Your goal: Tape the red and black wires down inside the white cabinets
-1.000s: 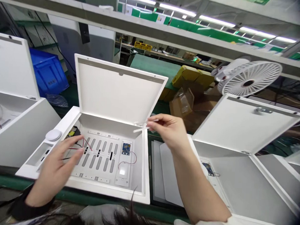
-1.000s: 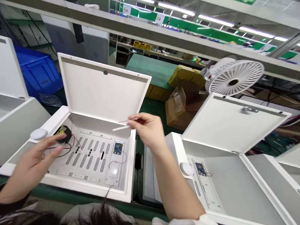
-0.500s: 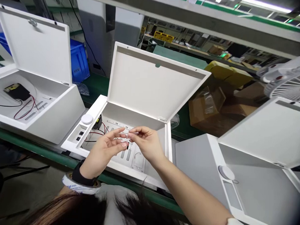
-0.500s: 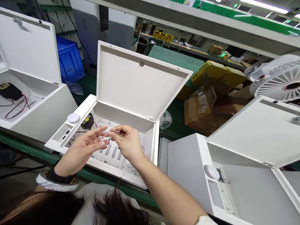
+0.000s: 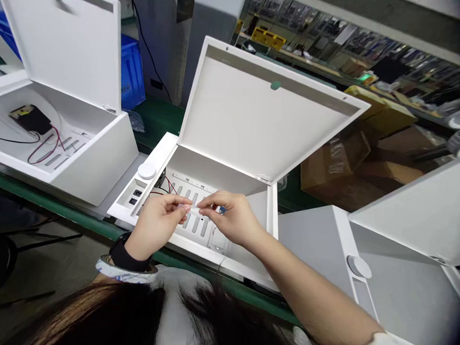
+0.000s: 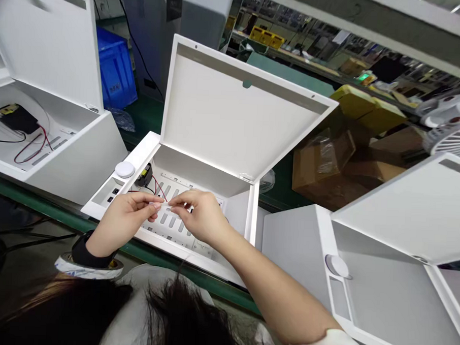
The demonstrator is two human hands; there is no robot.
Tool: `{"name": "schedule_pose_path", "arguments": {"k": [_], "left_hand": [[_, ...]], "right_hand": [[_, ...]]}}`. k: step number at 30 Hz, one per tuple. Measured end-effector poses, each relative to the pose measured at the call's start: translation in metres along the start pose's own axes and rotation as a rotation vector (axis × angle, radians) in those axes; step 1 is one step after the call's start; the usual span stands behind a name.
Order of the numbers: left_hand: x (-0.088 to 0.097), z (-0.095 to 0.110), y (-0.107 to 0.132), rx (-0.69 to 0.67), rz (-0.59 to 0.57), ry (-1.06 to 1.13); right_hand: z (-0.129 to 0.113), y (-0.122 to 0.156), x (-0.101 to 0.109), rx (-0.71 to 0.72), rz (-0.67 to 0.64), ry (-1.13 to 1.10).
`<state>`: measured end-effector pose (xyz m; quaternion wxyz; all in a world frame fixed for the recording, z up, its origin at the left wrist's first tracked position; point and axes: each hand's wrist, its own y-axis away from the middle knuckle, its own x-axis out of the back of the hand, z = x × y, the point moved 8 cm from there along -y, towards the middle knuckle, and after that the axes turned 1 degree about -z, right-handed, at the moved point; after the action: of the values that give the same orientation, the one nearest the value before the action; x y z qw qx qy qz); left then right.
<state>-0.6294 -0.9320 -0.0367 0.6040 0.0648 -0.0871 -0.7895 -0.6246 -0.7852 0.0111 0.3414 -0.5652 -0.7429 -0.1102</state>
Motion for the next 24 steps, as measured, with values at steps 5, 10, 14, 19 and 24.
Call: {"name": "schedule_pose_path", "arguments": {"k": [5, 10, 14, 19, 24], "left_hand": [[0.005, -0.002, -0.007, 0.034, -0.005, 0.031], [0.054, -0.001, -0.005, -0.156, 0.297, -0.079], [0.078, -0.007, 0.0, -0.279, 0.483, -0.309], [0.073, -0.003, 0.003, -0.415, 0.532, -0.496], [0.071, 0.001, 0.005, -0.441, 0.55, -0.526]], "right_hand": [[-0.025, -0.001, -0.011, 0.407, -0.086, 0.531], [0.066, -0.027, -0.025, 0.047, -0.16, 0.673], [0.173, -0.024, -0.073, -0.329, -0.515, 0.799], [0.237, -0.002, -0.101, -0.481, -0.661, 0.819], [0.257, 0.02, -0.111, -0.417, -0.661, 0.742]]}}
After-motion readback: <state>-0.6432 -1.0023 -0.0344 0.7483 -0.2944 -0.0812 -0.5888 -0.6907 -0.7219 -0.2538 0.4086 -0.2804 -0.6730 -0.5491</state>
